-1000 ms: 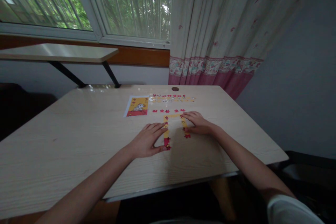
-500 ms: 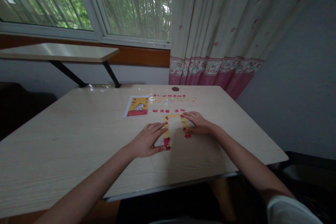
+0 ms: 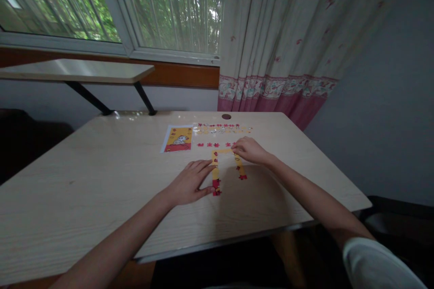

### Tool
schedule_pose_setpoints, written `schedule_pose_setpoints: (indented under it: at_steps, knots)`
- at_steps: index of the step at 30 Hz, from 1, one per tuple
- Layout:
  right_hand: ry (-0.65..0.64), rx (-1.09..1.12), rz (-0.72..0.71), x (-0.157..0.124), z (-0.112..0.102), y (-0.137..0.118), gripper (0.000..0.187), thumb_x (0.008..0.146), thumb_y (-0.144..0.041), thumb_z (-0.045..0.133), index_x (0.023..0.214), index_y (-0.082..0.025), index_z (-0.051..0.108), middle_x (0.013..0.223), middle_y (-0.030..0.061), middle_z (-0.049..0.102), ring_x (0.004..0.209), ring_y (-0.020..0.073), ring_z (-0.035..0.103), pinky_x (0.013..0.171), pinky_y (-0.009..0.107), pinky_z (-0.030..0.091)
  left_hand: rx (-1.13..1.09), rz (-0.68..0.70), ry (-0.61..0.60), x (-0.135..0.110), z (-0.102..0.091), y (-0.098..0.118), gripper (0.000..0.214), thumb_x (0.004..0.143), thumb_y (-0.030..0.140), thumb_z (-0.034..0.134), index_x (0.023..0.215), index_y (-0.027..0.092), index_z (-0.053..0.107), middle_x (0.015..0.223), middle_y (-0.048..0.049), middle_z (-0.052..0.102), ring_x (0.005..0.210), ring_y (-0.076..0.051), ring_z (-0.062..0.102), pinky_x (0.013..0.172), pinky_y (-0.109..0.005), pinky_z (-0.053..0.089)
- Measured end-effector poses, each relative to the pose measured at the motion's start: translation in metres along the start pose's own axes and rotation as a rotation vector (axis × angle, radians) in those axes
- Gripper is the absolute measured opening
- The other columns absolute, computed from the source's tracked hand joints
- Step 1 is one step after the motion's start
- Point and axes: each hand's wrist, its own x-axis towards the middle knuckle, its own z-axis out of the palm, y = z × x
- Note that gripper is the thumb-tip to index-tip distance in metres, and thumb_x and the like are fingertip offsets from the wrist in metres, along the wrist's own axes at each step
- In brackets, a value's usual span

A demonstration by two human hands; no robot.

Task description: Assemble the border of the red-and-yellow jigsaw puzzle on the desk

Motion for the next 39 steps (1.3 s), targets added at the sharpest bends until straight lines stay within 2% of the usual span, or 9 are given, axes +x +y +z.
schedule_pose_setpoints:
  at_steps: [9, 13, 16, 20, 22, 24, 30, 34, 39]
  knots:
    - [0.027, -0.134, 0.064, 0.058, 0.017, -0.026, 0.025, 0.082, -0.037, 0.057, 0.093, -0.021, 0.072, 0.095, 0.0074, 0.070, 0.094, 0.0228, 0.059, 0.084, 0.031, 0.040, 0.006, -0.016, -0.007, 0.000, 0.000, 0.001, 0.060, 0.085, 0.055, 0.045, 0.131, 0.017, 0.042, 0.136, -0.0144, 0.043, 0.121, -0.030, 0.041, 0.099, -0.046, 0.033]
    - [0.009, -0.053, 0.089, 0.067, 0.020, -0.022, 0.017, 0.076, -0.028, 0.063, 0.086, -0.020, 0.072, 0.089, 0.0069, 0.070, 0.090, 0.0217, 0.060, 0.084, 0.032, 0.041, 0.009, -0.005, -0.003, 0.000, 0.001, 0.000, 0.060, 0.086, 0.055, 0.044, 0.133, 0.018, 0.040, 0.136, -0.0142, 0.042, 0.121, -0.030, 0.041, 0.098, -0.046, 0.033]
    - [0.035, 0.122, 0.101, 0.069, 0.022, -0.019, 0.010, 0.070, -0.021, 0.066, 0.079, -0.017, 0.070, 0.083, 0.0059, 0.070, 0.083, 0.0188, 0.062, 0.082, 0.031, 0.043, -0.009, 0.002, 0.009, 0.000, 0.001, 0.001, 0.060, 0.086, 0.054, 0.045, 0.134, 0.019, 0.039, 0.136, -0.0137, 0.043, 0.121, -0.030, 0.040, 0.098, -0.046, 0.033]
    - [0.042, 0.633, 0.130, 0.050, 0.017, -0.018, 0.006, 0.069, -0.020, 0.065, 0.072, -0.015, 0.063, 0.079, 0.0053, 0.069, 0.074, 0.0143, 0.062, 0.071, 0.027, 0.046, -0.077, -0.005, 0.056, 0.001, -0.001, 0.001, 0.052, 0.087, 0.048, 0.047, 0.131, 0.021, 0.042, 0.130, -0.0123, 0.048, 0.117, -0.028, 0.044, 0.096, -0.045, 0.036]
    - [0.000, 0.885, 0.169, 0.029, 0.011, -0.016, 0.012, 0.068, -0.024, 0.066, 0.070, -0.015, 0.059, 0.076, 0.0042, 0.068, 0.070, 0.0130, 0.062, 0.066, 0.025, 0.047, -0.130, -0.012, 0.097, 0.001, -0.003, 0.000, 0.043, 0.088, 0.043, 0.047, 0.126, 0.022, 0.046, 0.123, -0.0112, 0.053, 0.112, -0.026, 0.047, 0.093, -0.043, 0.039]
    - [-0.014, 0.991, 0.197, 0.002, 0.004, -0.010, 0.018, 0.066, -0.028, 0.070, 0.069, -0.015, 0.057, 0.072, 0.0024, 0.066, 0.064, 0.0113, 0.061, 0.063, 0.024, 0.046, -0.191, -0.013, 0.111, 0.001, -0.007, 0.001, 0.032, 0.089, 0.037, 0.048, 0.117, 0.022, 0.053, 0.112, -0.0093, 0.059, 0.105, -0.023, 0.052, 0.089, -0.040, 0.042]
    - [-0.076, 1.120, 0.265, -0.061, -0.004, 0.011, 0.027, 0.066, -0.039, 0.072, 0.077, -0.015, 0.065, 0.071, 0.0029, 0.067, 0.065, 0.0114, 0.063, 0.065, 0.025, 0.049, -0.327, 0.043, 0.005, 0.014, -0.025, 0.013, 0.020, 0.089, 0.024, 0.044, 0.091, 0.019, 0.063, 0.089, -0.0047, 0.066, 0.085, -0.017, 0.059, 0.079, -0.031, 0.045]
    - [0.009, 1.093, 0.267, -0.063, 0.003, 0.004, 0.030, 0.065, -0.043, 0.073, 0.082, -0.017, 0.069, 0.070, 0.0019, 0.069, 0.062, 0.0117, 0.064, 0.062, 0.025, 0.050, -0.454, -0.027, -0.011, 0.037, -0.025, 0.022, 0.023, 0.086, 0.022, 0.045, 0.087, 0.015, 0.067, 0.082, -0.0056, 0.067, 0.076, -0.016, 0.060, 0.070, -0.026, 0.045]
    - [0.088, 1.037, 0.199, -0.052, 0.008, -0.021, 0.033, 0.067, -0.038, 0.073, 0.093, -0.019, 0.067, 0.071, 0.0012, 0.070, 0.065, 0.0119, 0.065, 0.063, 0.025, 0.051, -0.575, -0.190, 0.036, 0.063, -0.003, 0.029, 0.022, 0.080, 0.030, 0.054, 0.082, 0.015, 0.071, 0.062, -0.0016, 0.062, 0.055, -0.011, 0.052, 0.051, -0.021, 0.036]
